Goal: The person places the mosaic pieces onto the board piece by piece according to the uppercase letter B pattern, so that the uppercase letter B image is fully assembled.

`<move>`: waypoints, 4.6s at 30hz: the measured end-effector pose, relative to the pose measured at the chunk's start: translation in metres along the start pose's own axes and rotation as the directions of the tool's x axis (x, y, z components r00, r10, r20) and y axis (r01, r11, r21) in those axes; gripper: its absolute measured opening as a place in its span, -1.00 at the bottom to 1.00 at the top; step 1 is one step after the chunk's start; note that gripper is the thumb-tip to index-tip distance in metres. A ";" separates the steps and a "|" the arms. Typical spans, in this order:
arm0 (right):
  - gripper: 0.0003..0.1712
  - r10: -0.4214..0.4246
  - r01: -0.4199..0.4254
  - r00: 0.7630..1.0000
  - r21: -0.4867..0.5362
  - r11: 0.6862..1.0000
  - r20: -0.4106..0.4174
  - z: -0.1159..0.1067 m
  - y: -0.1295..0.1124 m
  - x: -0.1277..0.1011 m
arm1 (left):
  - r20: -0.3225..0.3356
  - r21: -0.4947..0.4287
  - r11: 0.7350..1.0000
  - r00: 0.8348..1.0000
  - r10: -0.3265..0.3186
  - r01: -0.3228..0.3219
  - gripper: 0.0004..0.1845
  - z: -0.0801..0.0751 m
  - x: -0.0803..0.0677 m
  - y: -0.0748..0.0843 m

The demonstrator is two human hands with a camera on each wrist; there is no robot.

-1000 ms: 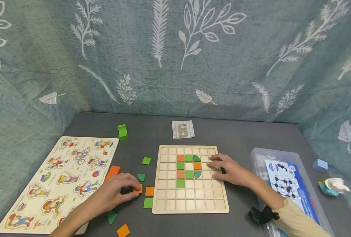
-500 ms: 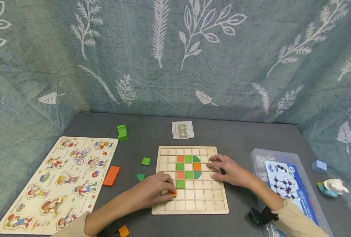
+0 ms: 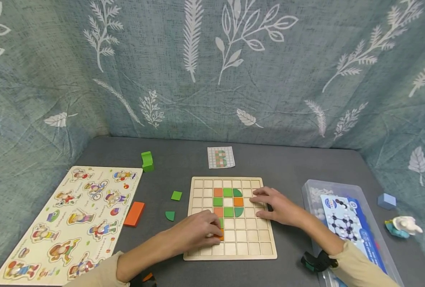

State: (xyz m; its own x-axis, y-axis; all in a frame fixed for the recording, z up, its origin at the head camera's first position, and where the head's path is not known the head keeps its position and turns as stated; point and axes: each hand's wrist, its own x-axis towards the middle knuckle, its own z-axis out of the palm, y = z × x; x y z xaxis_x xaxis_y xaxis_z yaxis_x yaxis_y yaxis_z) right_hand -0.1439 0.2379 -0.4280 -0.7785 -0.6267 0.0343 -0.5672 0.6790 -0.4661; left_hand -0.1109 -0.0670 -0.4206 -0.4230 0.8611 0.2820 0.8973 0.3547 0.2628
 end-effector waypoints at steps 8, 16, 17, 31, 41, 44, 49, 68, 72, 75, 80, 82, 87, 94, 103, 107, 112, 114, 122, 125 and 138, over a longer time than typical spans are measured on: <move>-0.52 0.003 -0.003 1.000 -0.005 1.000 -0.001 0.000 -0.001 0.000 | 0.020 -0.019 1.000 1.000 0.000 0.000 -0.95 0.002 0.001 0.002; -0.52 0.000 -0.001 1.000 -0.010 1.000 -0.003 0.001 0.000 -0.001 | 0.067 0.033 0.999 0.998 -0.004 0.002 -0.95 -0.001 -0.003 0.006; -0.52 -0.001 0.001 1.000 -0.008 1.000 -0.004 0.002 0.001 -0.001 | 0.061 0.031 0.999 0.998 -0.011 0.009 -0.95 -0.002 -0.005 0.006; -0.52 0.012 -0.012 1.000 -0.011 1.000 -0.011 -0.004 0.003 -0.003 | -0.204 -0.245 0.882 0.868 -0.453 0.403 -0.76 -0.037 -0.081 -0.041; -0.52 0.016 -0.016 1.000 -0.009 1.000 0.013 -0.001 -0.001 -0.001 | -0.081 -0.536 0.566 0.629 -0.773 0.626 -0.68 -0.030 -0.068 -0.069; -0.52 0.017 -0.017 1.000 -0.007 1.000 0.010 -0.001 -0.001 -0.001 | -0.007 -0.595 0.468 0.578 -0.816 0.653 -0.60 -0.027 -0.062 -0.075; -0.52 0.019 -0.019 1.000 -0.007 1.000 0.010 -0.001 -0.001 -0.001 | 0.049 -0.605 0.453 0.599 -0.800 0.655 -0.54 -0.024 -0.059 -0.081; -0.53 0.013 -0.013 1.000 -0.004 1.000 0.003 0.000 -0.002 0.000 | -0.065 -0.328 0.725 0.751 -0.657 0.606 -0.62 -0.020 -0.057 -0.080; -0.53 0.015 -0.015 1.000 -0.008 1.000 0.004 0.000 -0.001 0.000 | -0.067 -0.325 0.714 0.738 -0.671 0.620 -0.64 -0.020 -0.056 -0.079; -0.53 0.016 -0.016 1.000 -0.009 1.000 0.002 0.000 -0.001 0.000 | -0.078 -0.322 0.714 0.734 -0.675 0.622 -0.66 -0.020 -0.055 -0.078; -0.52 0.016 -0.016 1.000 -0.005 1.000 0.002 0.000 -0.001 -0.001 | -0.085 -0.304 0.719 0.734 -0.674 0.625 -0.68 -0.021 -0.054 -0.077; -0.52 0.016 -0.016 1.000 -0.005 1.000 0.003 0.000 -0.001 -0.001 | -0.085 -0.292 0.721 0.733 -0.674 0.629 -0.69 -0.022 -0.054 -0.077; -0.52 0.015 -0.015 1.000 -0.009 1.000 0.002 0.000 -0.001 -0.001 | -0.118 -0.274 0.717 0.718 -0.686 0.641 -0.71 -0.020 -0.053 -0.080; -0.53 -0.016 0.016 1.000 -0.021 1.000 -0.006 0.000 0.000 0.000 | -0.160 -0.323 0.713 0.707 -0.689 0.622 -0.72 -0.022 -0.050 -0.074; -0.52 -0.005 0.005 1.000 -0.022 1.000 -0.008 -0.003 0.000 0.001 | -0.053 -0.326 0.870 0.912 -0.407 0.369 -0.74 -0.014 -0.024 -0.008; -0.52 -0.005 0.005 1.000 -0.028 1.000 -0.007 -0.003 0.000 0.001 | -0.053 -0.256 0.936 0.963 -0.263 0.242 -0.78 -0.001 -0.021 0.011; -0.52 -0.004 0.004 1.000 -0.016 1.000 0.003 0.000 0.000 -0.001 | -0.075 -0.167 0.977 0.987 -0.143 0.129 -0.83 0.009 -0.024 0.023; -0.52 -0.002 0.002 1.000 -0.008 1.000 0.002 0.001 0.000 -0.001 | -0.074 -0.120 0.986 0.990 -0.121 0.112 -0.84 0.011 -0.023 0.026; -0.51 -0.006 0.006 1.000 -0.004 1.000 0.003 0.001 0.001 -0.001 | -0.076 -0.061 0.993 0.991 -0.110 0.105 -0.87 0.012 -0.022 0.030; -0.52 -0.008 0.008 1.000 -0.011 1.000 0.001 0.001 0.002 0.000 | -0.075 -0.085 0.990 0.990 -0.123 0.116 -0.85 0.012 -0.021 0.029; -0.52 -0.002 0.002 1.000 -0.010 1.000 0.005 0.000 0.000 0.000 | -0.048 -0.157 0.976 0.986 -0.159 0.149 -0.85 0.012 -0.019 0.028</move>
State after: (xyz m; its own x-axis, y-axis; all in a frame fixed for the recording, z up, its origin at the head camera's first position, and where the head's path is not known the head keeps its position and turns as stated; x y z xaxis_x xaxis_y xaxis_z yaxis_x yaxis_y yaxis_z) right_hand -0.1440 0.2379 -0.4280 -0.7759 -0.6301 0.0311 -0.5716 0.6812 -0.4575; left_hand -0.0758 -0.0693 -0.4293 -0.5655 0.7754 0.2809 0.7929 0.4175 0.4439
